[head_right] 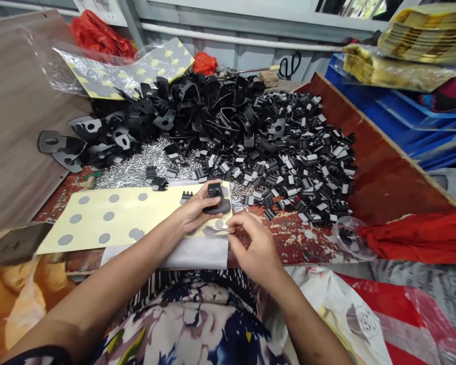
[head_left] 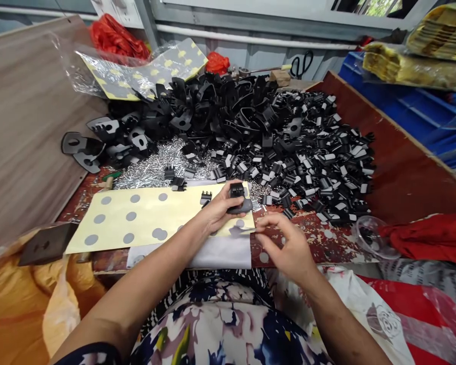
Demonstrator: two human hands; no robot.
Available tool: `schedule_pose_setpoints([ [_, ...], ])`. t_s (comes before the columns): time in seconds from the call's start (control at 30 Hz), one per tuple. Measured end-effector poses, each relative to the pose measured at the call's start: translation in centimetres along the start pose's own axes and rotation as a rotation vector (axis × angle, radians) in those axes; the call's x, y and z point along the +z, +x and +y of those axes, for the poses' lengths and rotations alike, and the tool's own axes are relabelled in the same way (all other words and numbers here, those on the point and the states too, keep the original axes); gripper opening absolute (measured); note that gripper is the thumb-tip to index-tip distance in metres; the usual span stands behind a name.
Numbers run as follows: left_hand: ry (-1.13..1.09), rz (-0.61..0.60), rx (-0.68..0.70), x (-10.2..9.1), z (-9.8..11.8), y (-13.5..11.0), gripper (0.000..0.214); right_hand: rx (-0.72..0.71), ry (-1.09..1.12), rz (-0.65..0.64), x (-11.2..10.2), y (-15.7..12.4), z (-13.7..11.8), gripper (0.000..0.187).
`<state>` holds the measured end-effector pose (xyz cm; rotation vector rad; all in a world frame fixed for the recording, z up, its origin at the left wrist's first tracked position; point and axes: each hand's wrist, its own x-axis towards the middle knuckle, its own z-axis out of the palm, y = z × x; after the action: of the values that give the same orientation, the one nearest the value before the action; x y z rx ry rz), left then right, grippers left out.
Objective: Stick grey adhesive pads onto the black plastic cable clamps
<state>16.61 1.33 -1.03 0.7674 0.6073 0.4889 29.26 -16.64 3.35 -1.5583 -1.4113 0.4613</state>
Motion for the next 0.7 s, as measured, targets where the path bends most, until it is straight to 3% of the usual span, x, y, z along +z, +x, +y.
schedule_pose_setpoints([
  [0.1, -0.118, -0.049, -0.051, -0.2, 0.1, -2.8, 0.047, 0.092, 0.069, 0.141, 1.0, 1.4, 2.0, 0.018],
  [0.23, -0.223, -0.062, -0.051, -0.4, -0.4, -5.1, 0.043, 0.128, 0.111, 0.166, 2.9, 2.2, 3.2, 0.015],
  [0.43, -0.256, -0.079, -0.028, -0.7, -0.8, -5.7, 0.04, 0.098, 0.106, 0.165, 4.7, 2.3, 3.5, 0.011],
  [0.7, -0.29, -0.066, -0.005, -0.5, -0.8, -6.2, 0.04, 0.11, 0.141, 0.16, 5.4, 2.4, 4.1, 0.009],
])
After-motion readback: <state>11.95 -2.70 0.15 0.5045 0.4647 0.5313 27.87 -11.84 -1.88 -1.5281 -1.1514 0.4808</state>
